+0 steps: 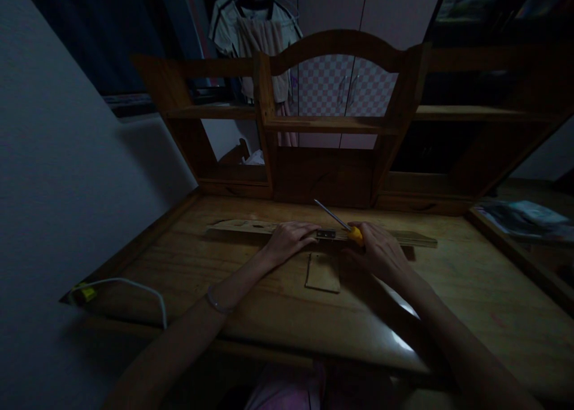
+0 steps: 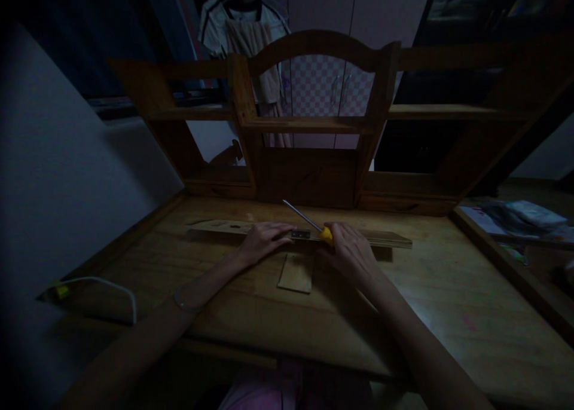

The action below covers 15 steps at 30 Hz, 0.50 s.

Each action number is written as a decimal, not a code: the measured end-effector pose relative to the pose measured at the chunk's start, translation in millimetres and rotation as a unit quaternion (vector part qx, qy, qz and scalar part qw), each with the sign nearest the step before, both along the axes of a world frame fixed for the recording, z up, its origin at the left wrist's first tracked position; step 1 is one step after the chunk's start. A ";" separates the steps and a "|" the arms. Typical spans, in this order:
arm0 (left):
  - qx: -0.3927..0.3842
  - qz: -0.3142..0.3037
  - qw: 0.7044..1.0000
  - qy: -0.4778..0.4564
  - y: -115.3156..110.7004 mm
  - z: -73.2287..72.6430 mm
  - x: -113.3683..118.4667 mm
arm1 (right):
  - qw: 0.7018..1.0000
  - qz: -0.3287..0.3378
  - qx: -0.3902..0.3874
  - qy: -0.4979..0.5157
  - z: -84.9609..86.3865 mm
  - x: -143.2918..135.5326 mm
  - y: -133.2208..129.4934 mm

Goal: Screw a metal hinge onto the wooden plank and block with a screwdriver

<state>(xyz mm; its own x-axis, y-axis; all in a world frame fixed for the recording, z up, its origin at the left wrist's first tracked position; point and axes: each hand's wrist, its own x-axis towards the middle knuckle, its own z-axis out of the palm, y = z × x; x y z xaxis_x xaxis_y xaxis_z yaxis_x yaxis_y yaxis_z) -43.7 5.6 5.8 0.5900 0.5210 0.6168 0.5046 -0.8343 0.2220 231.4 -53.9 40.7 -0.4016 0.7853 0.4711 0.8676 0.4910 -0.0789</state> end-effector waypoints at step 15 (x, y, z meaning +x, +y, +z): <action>-0.017 -0.002 0.999 0.028 0.2 1.4 -1.4 | 0.999 -0.023 -0.021 -0.013 -9.7 4.1 1.6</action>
<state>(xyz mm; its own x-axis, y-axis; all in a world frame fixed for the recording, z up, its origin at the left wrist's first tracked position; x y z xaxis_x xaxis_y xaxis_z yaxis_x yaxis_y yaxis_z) -45.2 5.7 7.2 0.6251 0.5387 0.5649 0.5134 -0.8288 0.2223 235.5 -52.2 31.0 -0.3766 0.8219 0.4273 0.8911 0.4474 -0.0753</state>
